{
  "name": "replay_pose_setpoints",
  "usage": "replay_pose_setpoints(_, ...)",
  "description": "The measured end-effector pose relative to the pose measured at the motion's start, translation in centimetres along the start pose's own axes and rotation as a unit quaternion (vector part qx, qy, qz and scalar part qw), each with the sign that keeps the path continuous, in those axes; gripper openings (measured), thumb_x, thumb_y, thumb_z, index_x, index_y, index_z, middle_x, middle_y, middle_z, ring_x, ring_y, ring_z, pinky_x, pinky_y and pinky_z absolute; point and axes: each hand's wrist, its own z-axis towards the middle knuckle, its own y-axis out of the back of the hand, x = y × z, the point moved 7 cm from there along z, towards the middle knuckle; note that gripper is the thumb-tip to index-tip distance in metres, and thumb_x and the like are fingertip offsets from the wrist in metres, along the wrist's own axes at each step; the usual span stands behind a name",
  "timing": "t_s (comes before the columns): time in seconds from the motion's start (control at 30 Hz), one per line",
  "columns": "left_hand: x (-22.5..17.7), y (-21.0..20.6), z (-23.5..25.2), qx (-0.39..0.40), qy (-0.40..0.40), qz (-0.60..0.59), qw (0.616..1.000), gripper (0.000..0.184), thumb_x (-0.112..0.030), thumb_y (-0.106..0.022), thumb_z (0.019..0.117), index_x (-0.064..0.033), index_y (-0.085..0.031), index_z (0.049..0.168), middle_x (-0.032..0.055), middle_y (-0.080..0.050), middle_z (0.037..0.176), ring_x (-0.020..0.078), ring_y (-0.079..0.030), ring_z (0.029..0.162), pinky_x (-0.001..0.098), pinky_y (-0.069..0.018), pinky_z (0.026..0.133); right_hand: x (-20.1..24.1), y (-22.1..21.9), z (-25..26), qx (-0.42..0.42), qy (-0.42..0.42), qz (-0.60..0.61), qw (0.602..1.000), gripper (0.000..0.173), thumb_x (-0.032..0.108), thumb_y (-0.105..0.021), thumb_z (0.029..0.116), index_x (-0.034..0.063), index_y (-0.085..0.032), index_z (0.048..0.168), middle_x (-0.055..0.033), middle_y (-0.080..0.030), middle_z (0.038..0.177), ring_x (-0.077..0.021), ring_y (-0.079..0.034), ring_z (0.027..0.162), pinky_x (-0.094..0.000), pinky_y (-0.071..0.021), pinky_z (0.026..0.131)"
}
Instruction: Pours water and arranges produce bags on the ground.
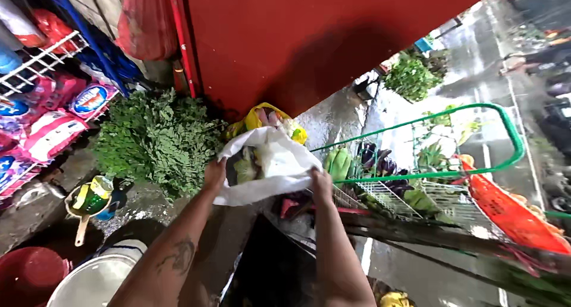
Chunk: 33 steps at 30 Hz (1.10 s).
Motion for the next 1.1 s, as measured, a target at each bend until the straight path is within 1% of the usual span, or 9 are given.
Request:
replay_pose_setpoints(0.13, 4.0, 1.1, 4.5, -0.030, 0.059, 0.089, 0.994, 0.061, -0.043, -0.034, 0.1114, 0.0088, -0.057, 0.133, 0.0349, -0.058, 0.134, 0.0486, -0.053, 0.130, 0.0627, -0.0397, 0.109, -1.9, -5.9, 2.9, 0.099, -0.093, -0.053, 0.989, 0.039, 0.028, -0.053, 0.1069, -0.0029, -0.063, 0.129, -0.0250, -0.068, 0.119, -0.0347, -0.067, 0.108, -0.0530, -0.0531, 0.095)
replay_pose_setpoints(0.2, 4.6, 2.6, 4.9, -0.067, 0.073, 0.055, 0.994, 0.063, -0.046, -0.035, 0.1106, 0.0083, -0.058, 0.132, 0.0351, -0.059, 0.131, 0.0491, -0.054, 0.128, 0.0648, -0.0407, 0.106, 0.1, -7.1, 3.0, 0.112, -0.065, -0.030, 0.991, 0.038, 0.026, -0.052, 0.1081, -0.0040, -0.063, 0.128, -0.0259, -0.067, 0.117, -0.0351, -0.066, 0.108, -0.0521, -0.0526, 0.096)
replay_pose_setpoints(0.33, 4.4, 4.5, 3.7, -0.114, 0.079, -0.042, 0.989, 0.059, -0.047, -0.040, 0.1090, 0.0037, -0.059, 0.132, 0.0308, -0.060, 0.129, 0.0437, -0.058, 0.123, 0.0642, -0.0459, 0.101, 4.6, -7.1, 2.5, 0.132, 0.040, -0.085, 0.987, 0.036, 0.029, -0.055, 0.1064, -0.0002, -0.067, 0.123, -0.0259, -0.070, 0.110, -0.0417, -0.067, 0.103, -0.0626, -0.0525, 0.090)
replay_pose_setpoints(0.43, 3.4, 4.4, 1.8, -0.125, 0.079, -0.112, 0.983, 0.053, -0.044, -0.043, 0.1092, 0.0000, -0.057, 0.135, 0.0266, -0.062, 0.126, 0.0369, -0.061, 0.116, 0.0590, -0.0489, 0.097, 3.9, -5.9, 1.9, 0.110, 0.035, -0.013, 0.993, 0.037, 0.032, -0.053, 0.1069, 0.0017, -0.066, 0.124, -0.0220, -0.070, 0.105, -0.0344, -0.067, 0.095, -0.0566, -0.0542, 0.085)
replay_pose_setpoints(0.5, 4.4, 3.2, 1.0, -0.097, 0.083, -0.068, 0.989, 0.054, -0.042, -0.041, 0.1099, 0.0034, -0.056, 0.135, 0.0290, -0.061, 0.127, 0.0397, -0.061, 0.118, 0.0591, -0.0477, 0.100, 0.7, -5.2, 0.4, 0.095, 0.006, 0.036, 0.995, 0.034, 0.029, -0.055, 0.1054, 0.0016, -0.067, 0.121, -0.0187, -0.071, 0.102, -0.0283, -0.069, 0.091, -0.0510, -0.0571, 0.083)
replay_pose_setpoints(0.6, 5.6, 0.7, -1.3, 0.010, 0.059, 0.083, 0.995, 0.056, -0.040, -0.038, 0.1110, 0.0073, -0.057, 0.135, 0.0320, -0.060, 0.130, 0.0440, -0.058, 0.125, 0.0589, -0.0432, 0.107, -2.7, -3.5, -5.3, 0.080, -0.006, 0.074, 0.994, 0.032, 0.023, -0.056, 0.1038, -0.0021, -0.067, 0.121, -0.0167, -0.072, 0.101, -0.0229, -0.071, 0.089, -0.0461, -0.0603, 0.082)
replay_pose_setpoints(0.73, 7.7, -0.5, -8.3, 0.069, 0.027, 0.078, 0.994, 0.046, -0.029, -0.042, 0.1111, 0.0080, -0.059, 0.133, 0.0319, -0.063, 0.125, 0.0425, -0.061, 0.121, 0.0559, -0.0442, 0.107, -6.2, 1.3, -13.7, 0.010, -0.035, 0.120, 0.992, 0.033, 0.017, -0.055, 0.1009, -0.0068, -0.064, 0.122, -0.0145, -0.072, 0.101, -0.0152, -0.070, 0.086, -0.0383, -0.0608, 0.080)
replay_pose_setpoints(0.97, 7.6, 2.8, -11.4, 0.033, 0.019, -0.070, 0.997, 0.041, -0.026, -0.044, 0.1104, 0.0048, -0.063, 0.129, 0.0255, -0.066, 0.123, 0.0336, -0.063, 0.118, 0.0499, -0.0455, 0.106, -1.4, 3.3, -16.9, 0.003, -0.015, 0.099, 0.995, 0.029, 0.015, -0.051, 0.1041, -0.0080, -0.060, 0.119, -0.0027, -0.066, 0.094, 0.0012, -0.066, 0.081, -0.0214, -0.0582, 0.078)
replay_pose_setpoints(1.1, 10.1, 4.5, -11.5, 0.036, 0.043, -0.066, 0.996, 0.045, -0.031, -0.042, 0.1111, 0.0057, -0.063, 0.128, 0.0267, -0.066, 0.120, 0.0359, -0.063, 0.115, 0.0520, -0.0460, 0.104, -0.2, 2.0, -19.0, 0.061, -0.011, 0.066, 0.996, 0.025, 0.013, -0.055, 0.1010, -0.0061, -0.063, 0.115, -0.0030, -0.068, 0.091, -0.0033, -0.067, 0.080, -0.0263, -0.0596, 0.079)
